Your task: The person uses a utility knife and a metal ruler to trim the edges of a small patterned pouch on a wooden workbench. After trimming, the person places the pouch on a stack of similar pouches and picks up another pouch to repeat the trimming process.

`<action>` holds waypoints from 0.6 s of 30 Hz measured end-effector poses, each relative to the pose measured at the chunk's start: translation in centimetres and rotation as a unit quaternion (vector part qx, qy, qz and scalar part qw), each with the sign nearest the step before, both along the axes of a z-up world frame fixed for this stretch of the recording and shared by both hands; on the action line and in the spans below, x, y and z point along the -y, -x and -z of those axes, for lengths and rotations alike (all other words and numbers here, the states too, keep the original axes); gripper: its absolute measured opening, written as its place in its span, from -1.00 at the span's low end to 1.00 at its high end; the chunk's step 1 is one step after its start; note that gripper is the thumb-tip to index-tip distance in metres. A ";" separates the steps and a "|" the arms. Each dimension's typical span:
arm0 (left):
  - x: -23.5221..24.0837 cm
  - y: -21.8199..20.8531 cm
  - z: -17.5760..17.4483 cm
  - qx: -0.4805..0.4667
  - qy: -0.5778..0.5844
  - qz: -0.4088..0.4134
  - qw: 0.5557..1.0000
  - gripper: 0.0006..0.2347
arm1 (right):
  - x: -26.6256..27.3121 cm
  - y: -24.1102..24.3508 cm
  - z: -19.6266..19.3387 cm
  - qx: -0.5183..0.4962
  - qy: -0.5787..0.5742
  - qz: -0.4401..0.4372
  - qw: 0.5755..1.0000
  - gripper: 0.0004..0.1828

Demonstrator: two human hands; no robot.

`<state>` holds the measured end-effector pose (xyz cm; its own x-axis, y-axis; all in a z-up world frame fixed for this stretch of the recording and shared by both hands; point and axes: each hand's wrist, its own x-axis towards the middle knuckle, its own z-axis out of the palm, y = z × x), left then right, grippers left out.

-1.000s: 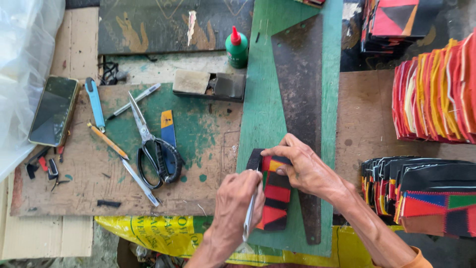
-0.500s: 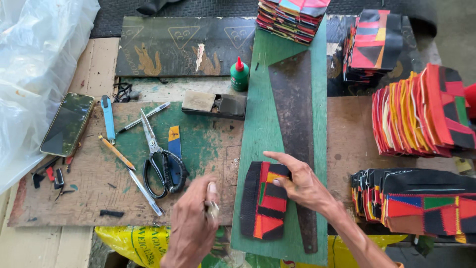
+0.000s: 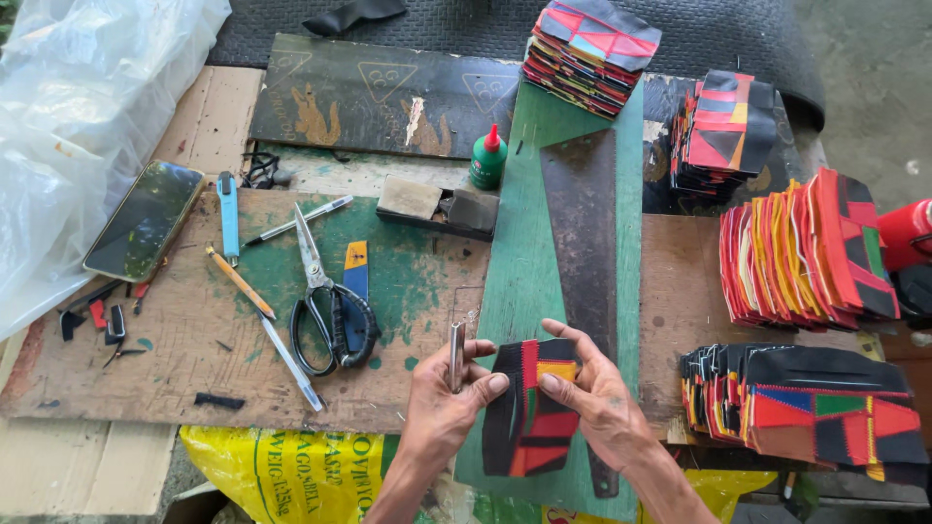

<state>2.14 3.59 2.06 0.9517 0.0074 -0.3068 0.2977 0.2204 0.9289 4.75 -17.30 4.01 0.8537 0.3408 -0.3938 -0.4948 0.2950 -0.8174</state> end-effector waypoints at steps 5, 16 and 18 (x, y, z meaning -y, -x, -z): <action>-0.1 0.2 -0.5 0.011 0.031 -0.002 0.999 -0.64 | 0.2 0.0 0.0 -0.054 -0.048 -0.008 0.997 -0.09; 0.1 1.9 -1.4 -0.006 -0.001 0.058 0.998 -0.57 | 0.5 -1.0 -0.3 -0.014 0.009 0.082 0.996 -0.09; 0.3 2.2 -1.4 -0.006 0.042 0.041 0.998 -0.55 | 0.6 -0.6 -0.4 -0.027 0.006 0.095 0.995 -0.10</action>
<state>-0.02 3.30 3.45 0.9444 -0.0962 -0.3143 0.3287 0.2718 0.9045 5.38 -17.89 4.40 0.8800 0.1712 -0.4431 -0.4740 0.3780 -0.7953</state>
